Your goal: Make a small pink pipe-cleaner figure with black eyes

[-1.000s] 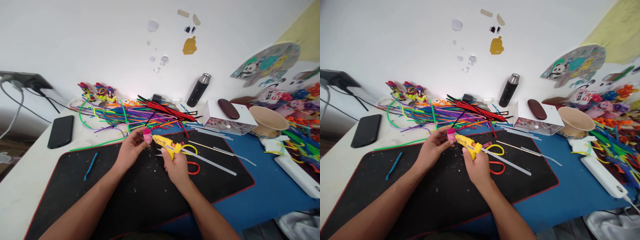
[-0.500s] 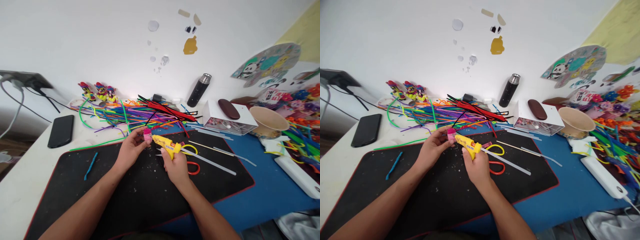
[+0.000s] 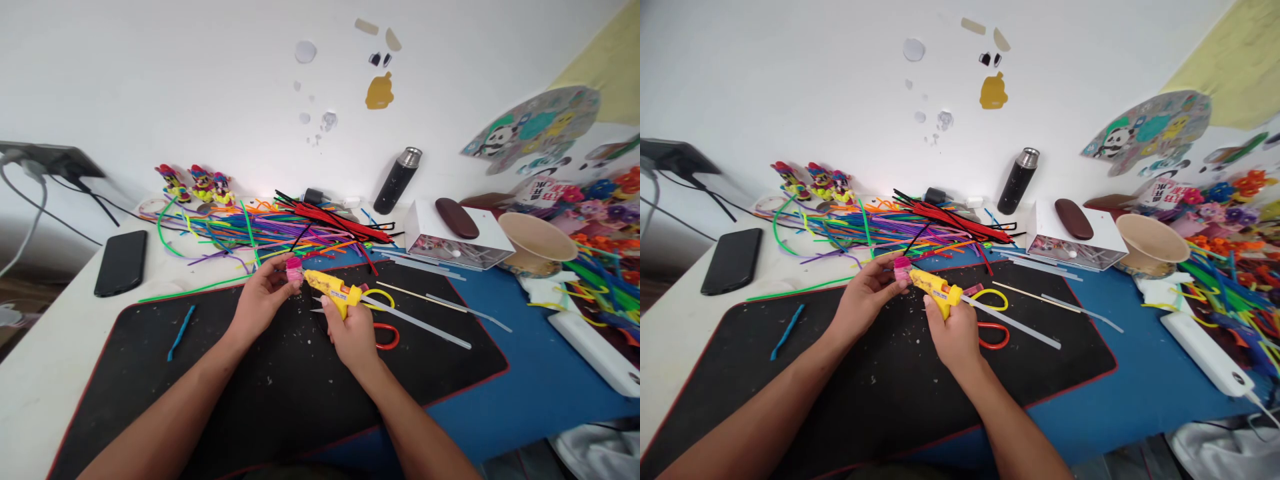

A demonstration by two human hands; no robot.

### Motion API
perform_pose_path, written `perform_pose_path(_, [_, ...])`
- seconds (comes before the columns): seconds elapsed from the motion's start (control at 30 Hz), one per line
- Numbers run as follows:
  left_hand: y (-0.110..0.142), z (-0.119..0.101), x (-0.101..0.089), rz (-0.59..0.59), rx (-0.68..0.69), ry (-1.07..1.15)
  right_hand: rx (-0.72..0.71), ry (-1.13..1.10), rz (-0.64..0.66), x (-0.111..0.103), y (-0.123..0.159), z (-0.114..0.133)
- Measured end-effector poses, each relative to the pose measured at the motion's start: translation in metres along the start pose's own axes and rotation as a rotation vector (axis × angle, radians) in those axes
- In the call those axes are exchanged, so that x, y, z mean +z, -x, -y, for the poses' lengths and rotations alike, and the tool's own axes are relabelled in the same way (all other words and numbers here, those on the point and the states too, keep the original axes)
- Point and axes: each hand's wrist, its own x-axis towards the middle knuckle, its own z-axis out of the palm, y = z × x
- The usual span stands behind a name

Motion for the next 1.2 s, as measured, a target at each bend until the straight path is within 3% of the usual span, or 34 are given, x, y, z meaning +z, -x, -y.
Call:
perform_pose_path(0.17, [-0.0001, -0.0003, 0.0006, -0.005, 0.002, -0.002, 0.050, -0.065, 0.021, -0.0001, 0.0001, 0.0002])
perform_pose_path(1.2, [-0.0004, 0.0011, -0.0010, 0.000, 0.004, 0.008, 0.047, -0.053, 0.013, -0.0006, -0.0007, 0.0001])
